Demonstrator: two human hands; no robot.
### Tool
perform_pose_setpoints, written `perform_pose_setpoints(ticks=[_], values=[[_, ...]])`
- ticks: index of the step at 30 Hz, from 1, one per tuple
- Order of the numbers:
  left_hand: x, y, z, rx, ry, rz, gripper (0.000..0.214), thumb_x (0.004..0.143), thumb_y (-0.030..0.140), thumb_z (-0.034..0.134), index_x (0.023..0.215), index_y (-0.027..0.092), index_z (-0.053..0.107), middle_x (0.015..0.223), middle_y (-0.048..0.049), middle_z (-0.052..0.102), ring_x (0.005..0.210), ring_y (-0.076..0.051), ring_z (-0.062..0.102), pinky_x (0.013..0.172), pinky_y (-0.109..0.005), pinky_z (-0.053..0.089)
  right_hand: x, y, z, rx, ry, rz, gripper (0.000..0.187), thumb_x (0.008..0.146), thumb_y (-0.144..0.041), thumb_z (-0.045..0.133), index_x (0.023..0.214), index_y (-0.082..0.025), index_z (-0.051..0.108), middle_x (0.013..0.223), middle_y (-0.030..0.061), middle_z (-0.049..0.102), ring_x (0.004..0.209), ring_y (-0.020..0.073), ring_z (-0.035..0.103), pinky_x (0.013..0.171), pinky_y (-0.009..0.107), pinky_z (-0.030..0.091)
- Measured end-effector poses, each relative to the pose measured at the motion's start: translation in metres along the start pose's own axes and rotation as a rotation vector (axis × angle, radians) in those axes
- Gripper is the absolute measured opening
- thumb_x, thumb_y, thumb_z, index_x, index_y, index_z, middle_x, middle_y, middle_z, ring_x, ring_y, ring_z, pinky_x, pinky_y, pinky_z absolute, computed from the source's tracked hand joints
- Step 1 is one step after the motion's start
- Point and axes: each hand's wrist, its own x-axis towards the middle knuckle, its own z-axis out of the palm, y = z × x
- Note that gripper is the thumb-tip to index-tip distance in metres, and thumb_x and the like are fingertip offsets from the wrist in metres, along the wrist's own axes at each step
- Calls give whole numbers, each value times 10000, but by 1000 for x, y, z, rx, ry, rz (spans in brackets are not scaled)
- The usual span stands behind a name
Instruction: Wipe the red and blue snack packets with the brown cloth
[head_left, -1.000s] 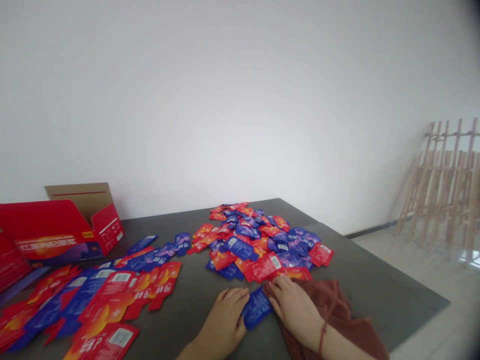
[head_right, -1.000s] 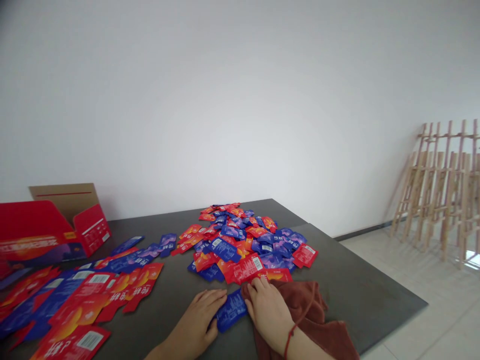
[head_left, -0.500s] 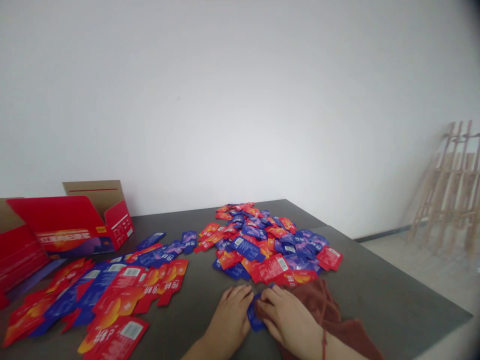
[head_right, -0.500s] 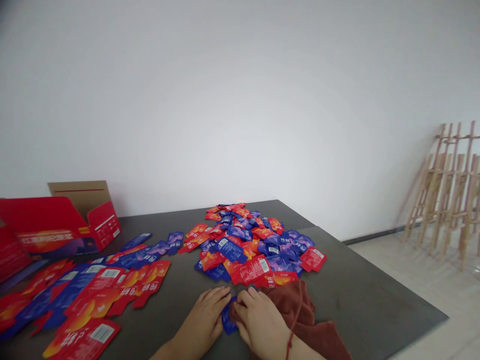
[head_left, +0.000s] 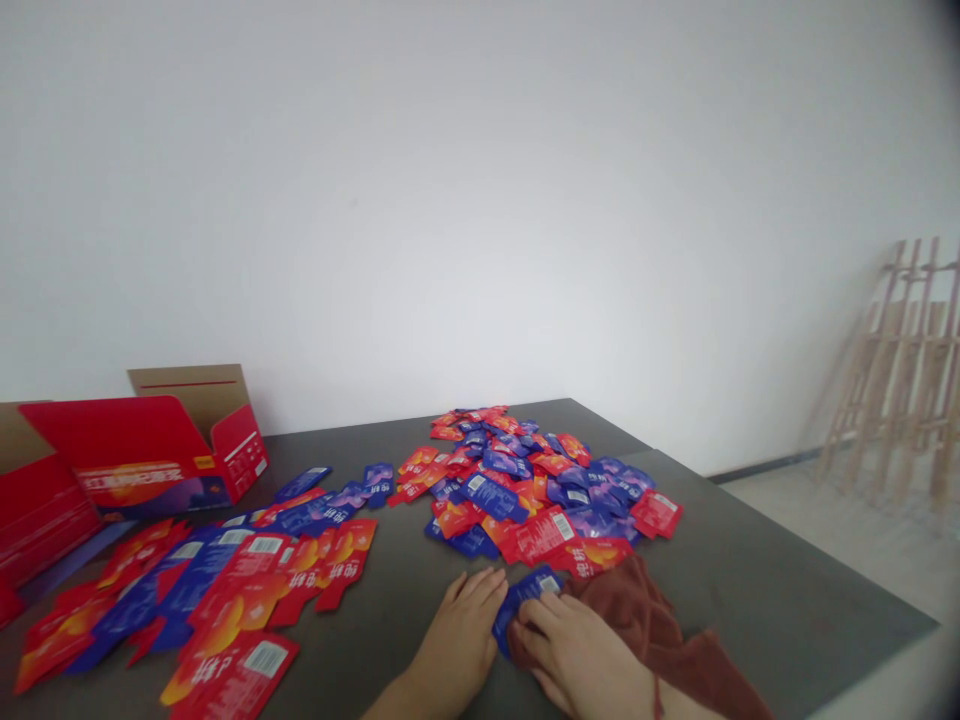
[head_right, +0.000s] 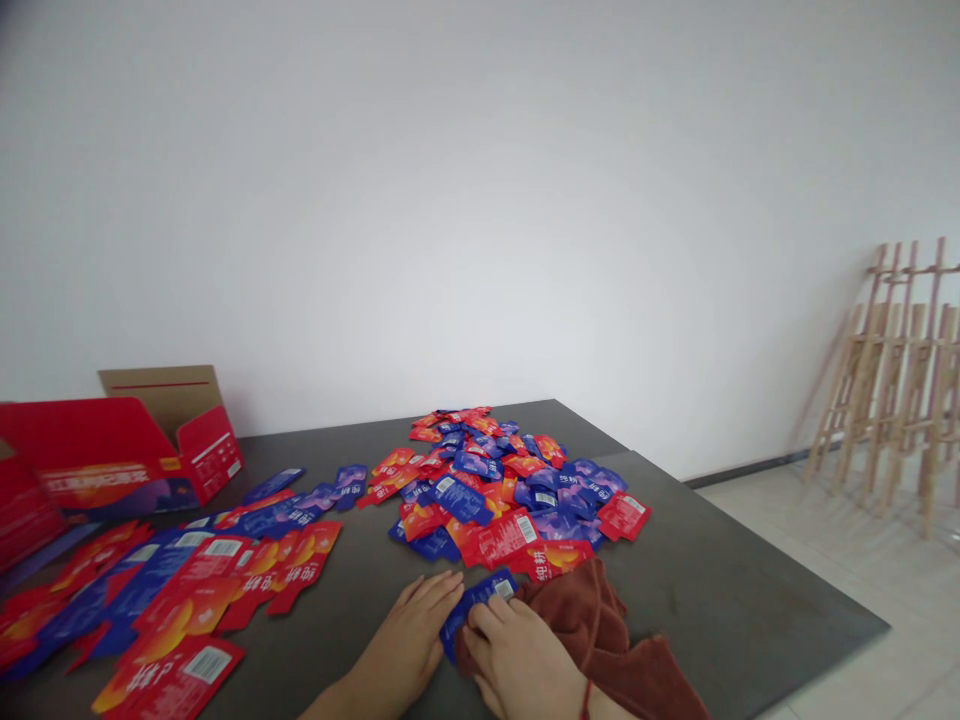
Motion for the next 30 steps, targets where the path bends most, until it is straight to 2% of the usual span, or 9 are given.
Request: perform_pose_setpoints(ticks=[4,6,8,12,17,20,26,30], values=[[2,0,2,-4,-21,-27,743,656,68,430,1391,179,443,1478,-36,393,1363,-212,320,1146,-432,201,-8,25,-6,52,-37,194,205,817,-182,612,1019,-208,635,987,24,615,878,197,549,764,318,421],[3,-1,7,-6,-7,-38,767,637,62,430,1396,177,437,1480,-37,390,1366,-216,314,1150,-432,194,-5,37,-8,38,-70,310,158,853,-160,559,974,-190,656,961,40,620,883,202,553,774,322,424],[4,-4,14,-11,37,-64,784,634,58,428,1413,147,407,1487,-60,375,1372,-223,302,1150,-422,202,5,41,-10,29,-121,355,143,868,-166,538,913,-174,673,942,54,626,893,211,558,771,327,427],[5,-12,27,-42,146,-94,844,633,43,416,1464,72,271,1508,-123,318,1387,-225,264,1144,-401,238,36,21,-9,36,-191,254,145,852,-189,551,886,-159,688,957,69,634,937,237,551,772,344,429],[4,-20,37,-99,228,-42,800,710,45,383,1486,103,196,1510,-132,308,1387,-220,268,1139,-435,258,55,-7,-1,77,-180,130,182,857,-226,541,920,-144,691,987,78,632,950,234,538,804,353,418],[4,-20,36,-99,211,-25,832,680,37,387,1486,84,186,1516,-141,293,1395,-220,246,1143,-438,251,45,0,1,89,-144,156,152,856,-226,553,913,-169,682,970,58,626,945,225,535,792,338,412],[4,-12,25,-62,131,-88,914,608,30,416,1490,96,188,1524,-112,285,1396,-224,243,1147,-418,241,9,30,4,75,-36,406,159,879,-133,523,902,-189,671,901,40,612,875,202,549,775,316,407],[4,-8,21,-60,102,-91,948,577,24,413,1492,92,176,1523,-108,288,1396,-215,236,1148,-401,231,3,28,10,64,16,407,152,859,-104,534,901,-182,657,903,42,605,854,199,546,778,315,410]])
